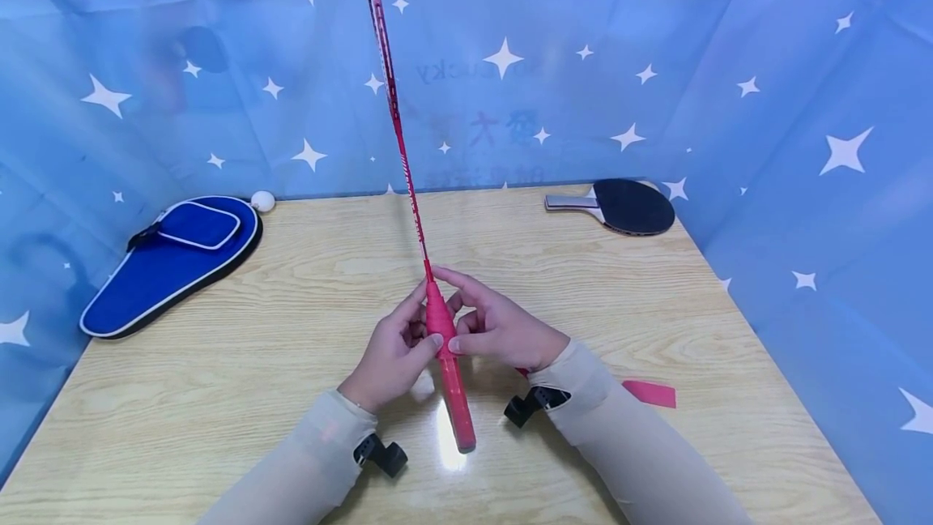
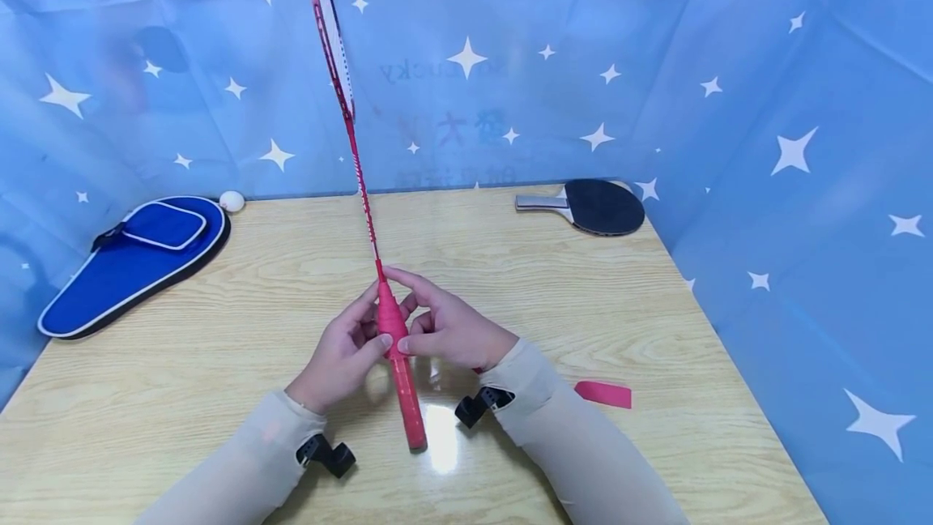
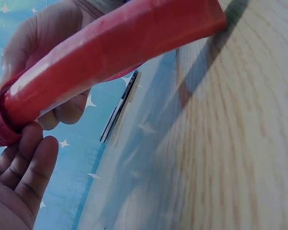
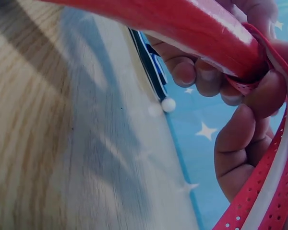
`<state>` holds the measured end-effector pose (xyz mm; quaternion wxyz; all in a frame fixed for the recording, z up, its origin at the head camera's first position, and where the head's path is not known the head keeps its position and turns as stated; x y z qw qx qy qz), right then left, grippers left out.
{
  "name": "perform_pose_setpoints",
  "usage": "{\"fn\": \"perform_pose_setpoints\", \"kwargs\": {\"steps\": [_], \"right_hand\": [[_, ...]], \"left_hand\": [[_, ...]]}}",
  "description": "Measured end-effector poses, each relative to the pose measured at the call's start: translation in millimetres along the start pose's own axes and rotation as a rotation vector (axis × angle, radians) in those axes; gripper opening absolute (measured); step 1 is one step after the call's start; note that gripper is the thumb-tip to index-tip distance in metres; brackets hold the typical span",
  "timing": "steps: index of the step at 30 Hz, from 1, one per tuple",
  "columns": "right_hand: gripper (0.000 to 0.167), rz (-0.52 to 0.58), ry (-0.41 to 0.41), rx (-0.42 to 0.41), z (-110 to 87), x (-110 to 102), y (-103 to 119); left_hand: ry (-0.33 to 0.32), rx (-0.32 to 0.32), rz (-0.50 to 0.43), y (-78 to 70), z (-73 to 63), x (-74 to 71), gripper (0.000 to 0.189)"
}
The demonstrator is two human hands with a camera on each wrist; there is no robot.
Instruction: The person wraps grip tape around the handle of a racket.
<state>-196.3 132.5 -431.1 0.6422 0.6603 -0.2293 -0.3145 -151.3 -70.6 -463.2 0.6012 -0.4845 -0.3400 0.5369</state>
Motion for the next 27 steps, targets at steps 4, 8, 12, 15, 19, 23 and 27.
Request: {"fn": "perform_pose_setpoints", "kwargs": {"steps": [4, 8, 12, 15, 19, 23, 27], "right_hand": [[0.1, 0.011, -0.006, 0.011, 0.0, 0.8, 0.1], [0.102, 0.025, -0.013, 0.022, 0.3, 1.4, -0.3], [0.105, 0.03, -0.019, 0.023, 0.9, 2.3, -0.5], [0.106, 0.022, -0.024, 0.034, 1.0, 1.5, -0.3], [0.106, 0.004, -0.028, 0.051, 0.4, -0.5, 0.8], [0.108, -0.016, -0.021, 0.063, 0.2, -1.7, 0.5], [0.109, -0.025, -0.007, 0.06, 0.5, -1.8, -1.0]], "left_hand": [[-0.009, 0.038, -0.057, 0.0, -0.8, 0.4, 0.089], [-0.02, 0.072, -0.07, 0.0, -1.2, 1.0, 0.084], [-0.02, 0.056, -0.048, -0.4, -1.0, -0.1, 0.083], [-0.002, 0.013, -0.052, -0.1, 0.2, -1.4, 0.085], [0.013, -0.035, -0.066, 0.4, 1.7, -2.3, 0.087], [0.0, -0.04, -0.061, -0.4, 1.9, -1.9, 0.086], [-0.018, -0.029, -0.058, -0.6, 1.7, -0.9, 0.084]]}}
Point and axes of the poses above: each hand's wrist, its own z-axis towards the middle knuckle, its own x-axis out of the palm, y = z × x, the point moved 1 cm from there along z, towards the middle knuckle, and after that the axes turned 3 degrees about -y, right-handed, at the moved point
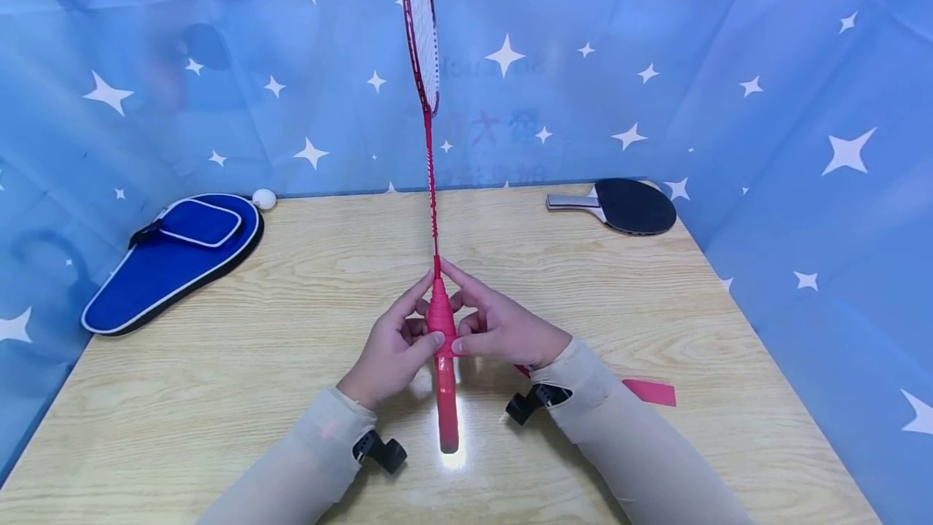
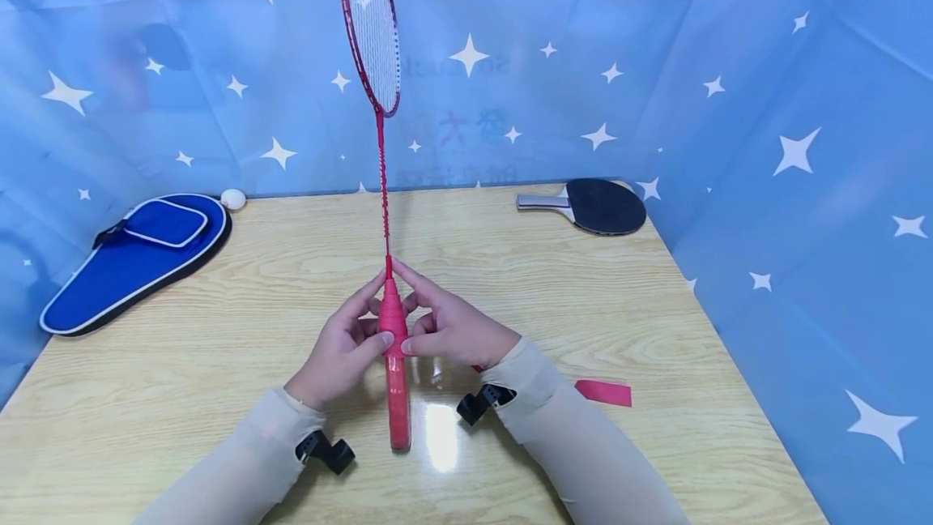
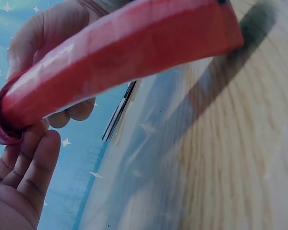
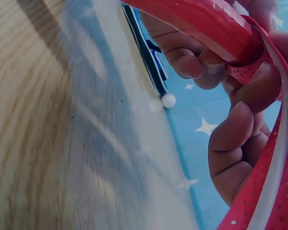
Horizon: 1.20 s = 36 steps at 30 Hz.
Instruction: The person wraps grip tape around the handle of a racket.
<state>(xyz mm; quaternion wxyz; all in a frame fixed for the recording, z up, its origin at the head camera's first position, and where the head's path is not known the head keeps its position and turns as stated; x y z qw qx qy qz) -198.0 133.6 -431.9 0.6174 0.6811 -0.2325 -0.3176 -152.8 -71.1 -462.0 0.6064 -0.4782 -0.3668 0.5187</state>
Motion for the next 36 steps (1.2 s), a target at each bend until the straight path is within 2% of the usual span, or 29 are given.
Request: {"fn": "perform_pose_setpoints", "kwargs": {"steps": [7, 17, 24, 29, 36], "right_hand": [[0.108, 0.01, 0.033, -0.022, 0.3, 0.5, -2.1], [0.106, 0.004, 0.016, -0.01, -0.4, 0.2, -0.7], [0.104, -0.038, 0.02, 0.003, -0.3, -1.6, 1.1], [0.097, -0.088, 0.023, -0.006, -1.1, -5.5, 0.1], [0.098, -0.077, 0.045, -0.038, -3.5, -9.4, 2.2]], "left_hand": [[-0.004, 0.017, 0.025, 0.3, 0.5, -1.1, 0.081], [0.021, -0.017, 0.011, 1.3, 0.8, -1.5, 0.083], [-0.023, -0.009, -0.011, 0.1, 0.4, 0.7, 0.081], [-0.059, 0.025, 0.007, -1.3, 0.0, 0.4, 0.079], [-0.05, 0.035, -0.017, -0.4, 0.2, 0.0, 0.078]]}}
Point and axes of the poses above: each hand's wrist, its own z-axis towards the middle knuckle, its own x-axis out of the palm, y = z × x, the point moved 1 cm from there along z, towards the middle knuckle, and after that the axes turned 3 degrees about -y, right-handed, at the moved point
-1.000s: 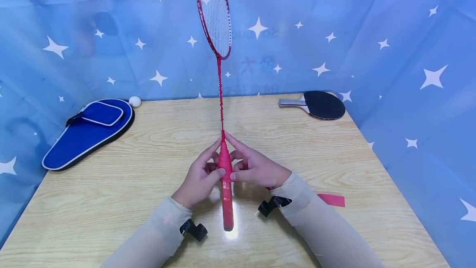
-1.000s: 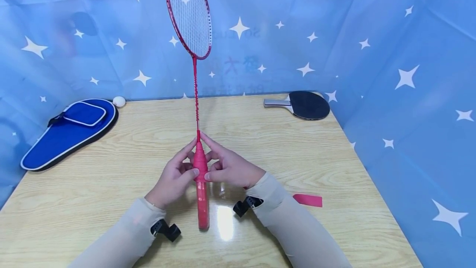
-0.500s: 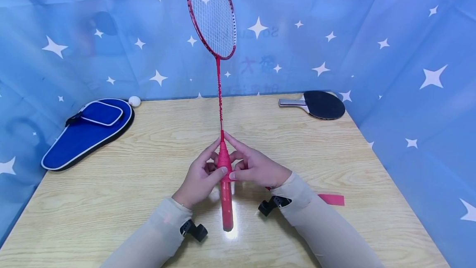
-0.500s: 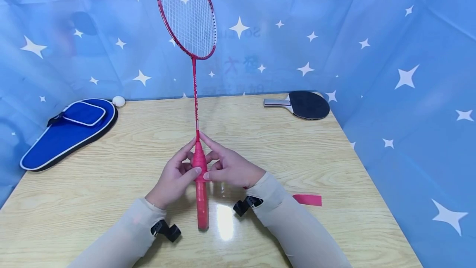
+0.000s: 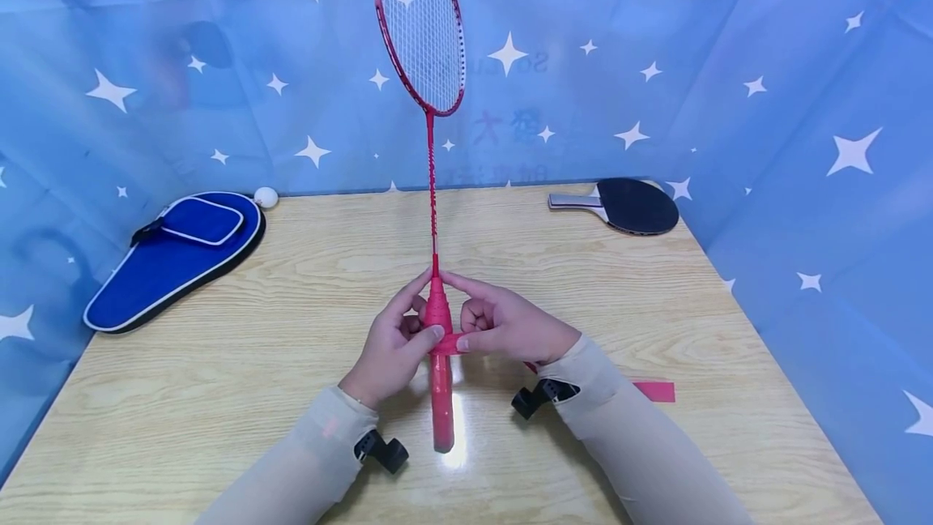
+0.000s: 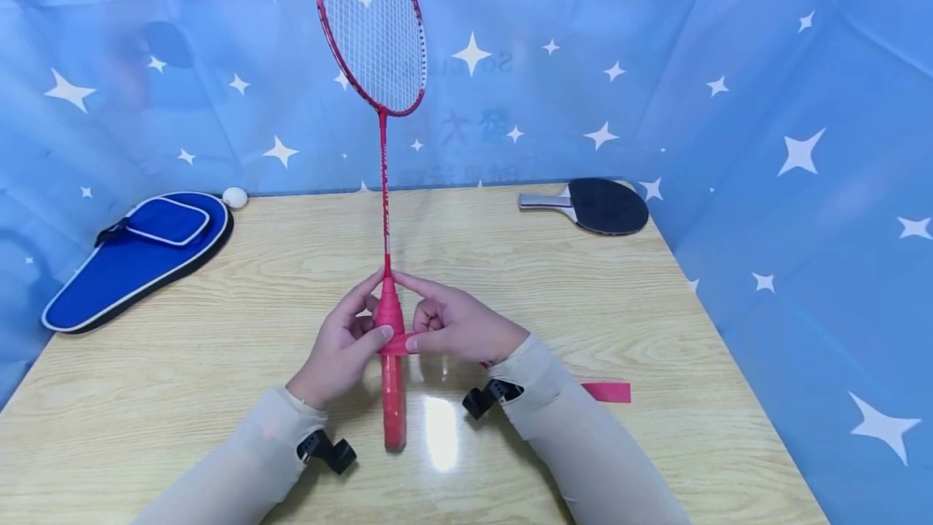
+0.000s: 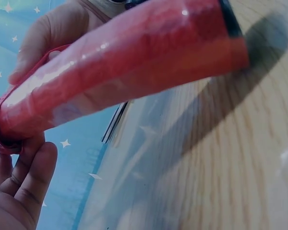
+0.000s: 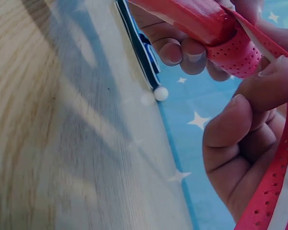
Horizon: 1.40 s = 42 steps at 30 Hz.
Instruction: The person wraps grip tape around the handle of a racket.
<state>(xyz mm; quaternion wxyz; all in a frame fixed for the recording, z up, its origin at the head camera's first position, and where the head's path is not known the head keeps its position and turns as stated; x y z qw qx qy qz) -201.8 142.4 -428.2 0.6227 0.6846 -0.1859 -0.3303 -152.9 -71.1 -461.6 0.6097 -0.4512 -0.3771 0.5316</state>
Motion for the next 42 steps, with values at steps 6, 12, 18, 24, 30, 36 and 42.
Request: {"fn": "perform_pose_setpoints", "kwargs": {"steps": [6, 12, 18, 24, 30, 36, 42], "right_hand": [[0.104, 0.018, -0.032, -0.051, 0.3, 1.7, -0.5], [0.104, 0.013, -0.045, -0.071, 3.0, 5.9, -2.7], [0.104, -0.01, -0.05, -0.05, 3.9, 6.5, -4.8], [0.103, -0.02, -0.033, -0.044, 4.3, 6.1, -5.9], [0.104, -0.003, 0.0, -0.052, 3.2, 3.3, -5.3], [0.104, 0.022, 0.023, -0.042, 3.4, 2.0, -5.6], [0.103, -0.007, 0.029, -0.057, 3.8, 0.9, -7.0]], "left_hand": [[0.014, -0.015, -0.015, -0.2, -0.6, 0.9, 0.077], [0.045, -0.048, -0.006, -0.1, -1.5, -1.4, 0.076], [0.053, -0.055, 0.023, -0.6, -1.7, -2.7, 0.075], [0.061, -0.064, -0.02, 0.4, -1.4, -2.1, 0.078], [0.082, -0.071, 0.029, 3.4, 0.4, -2.0, 0.092], [0.083, -0.079, 0.065, 4.0, 1.4, -2.4, 0.093], [0.08, -0.061, 0.037, 2.3, 1.2, -1.6, 0.091]]}}
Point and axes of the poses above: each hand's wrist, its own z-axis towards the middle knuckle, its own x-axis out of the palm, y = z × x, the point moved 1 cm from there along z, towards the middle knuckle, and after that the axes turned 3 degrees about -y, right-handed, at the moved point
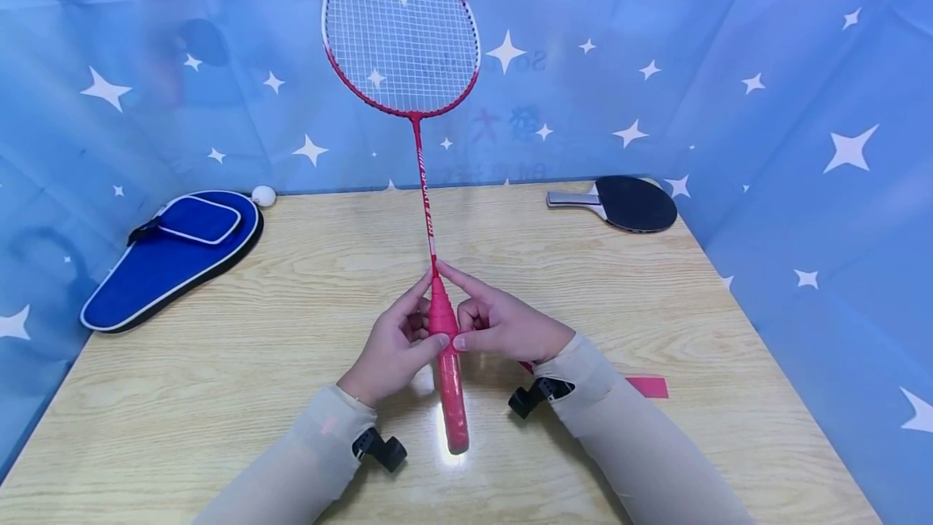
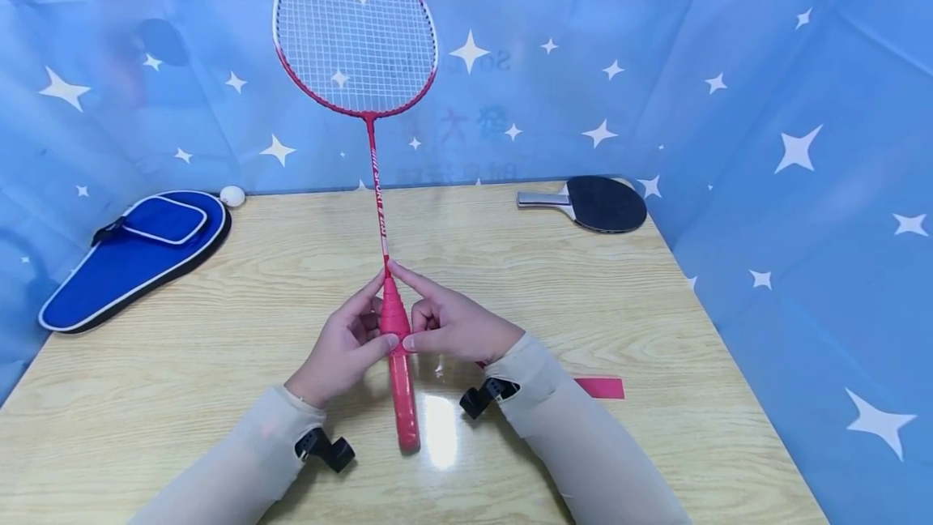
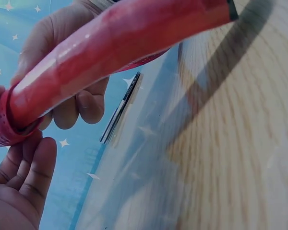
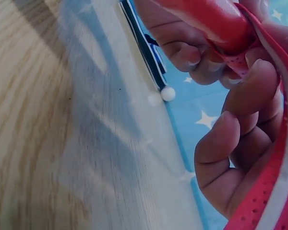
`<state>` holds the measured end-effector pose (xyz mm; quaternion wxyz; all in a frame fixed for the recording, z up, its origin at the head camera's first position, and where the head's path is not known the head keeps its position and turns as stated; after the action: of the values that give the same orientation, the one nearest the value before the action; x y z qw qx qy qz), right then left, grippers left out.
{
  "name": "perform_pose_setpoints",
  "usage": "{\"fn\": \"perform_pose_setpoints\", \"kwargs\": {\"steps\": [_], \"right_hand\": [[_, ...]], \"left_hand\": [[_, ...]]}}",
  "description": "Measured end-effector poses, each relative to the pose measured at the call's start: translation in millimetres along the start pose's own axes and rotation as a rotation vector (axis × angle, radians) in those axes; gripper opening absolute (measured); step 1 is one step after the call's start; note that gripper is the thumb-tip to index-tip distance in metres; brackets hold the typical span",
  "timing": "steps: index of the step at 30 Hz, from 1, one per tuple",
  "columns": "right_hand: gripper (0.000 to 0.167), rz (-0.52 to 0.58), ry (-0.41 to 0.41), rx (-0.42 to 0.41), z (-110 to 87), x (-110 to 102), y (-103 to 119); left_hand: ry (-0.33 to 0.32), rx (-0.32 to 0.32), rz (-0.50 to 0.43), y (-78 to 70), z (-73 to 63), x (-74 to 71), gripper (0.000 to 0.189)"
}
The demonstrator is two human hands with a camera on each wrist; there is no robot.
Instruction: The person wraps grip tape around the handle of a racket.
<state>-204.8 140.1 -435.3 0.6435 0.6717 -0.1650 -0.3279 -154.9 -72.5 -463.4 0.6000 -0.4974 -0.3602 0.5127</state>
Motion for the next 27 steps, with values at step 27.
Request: {"fn": "perform_pose_setpoints", "kwargs": {"steps": [27], "right_hand": [[0.102, 0.029, -0.022, -0.006, 7.5, -4.4, -7.6]], "left_hand": [[0.006, -0.112, 0.065, -11.9, -2.0, 3.2, 0.095]]}}
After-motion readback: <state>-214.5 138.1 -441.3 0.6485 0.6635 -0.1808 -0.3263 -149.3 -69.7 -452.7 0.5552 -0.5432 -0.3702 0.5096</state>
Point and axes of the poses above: each hand's wrist, its own z-axis towards the middle knuckle, its own x-axis out of the palm, y = z × x, the point moved 1 cm from there along z, towards the middle knuckle, and after that the axes turned 3 degrees about -y, right-handed, at the moved point
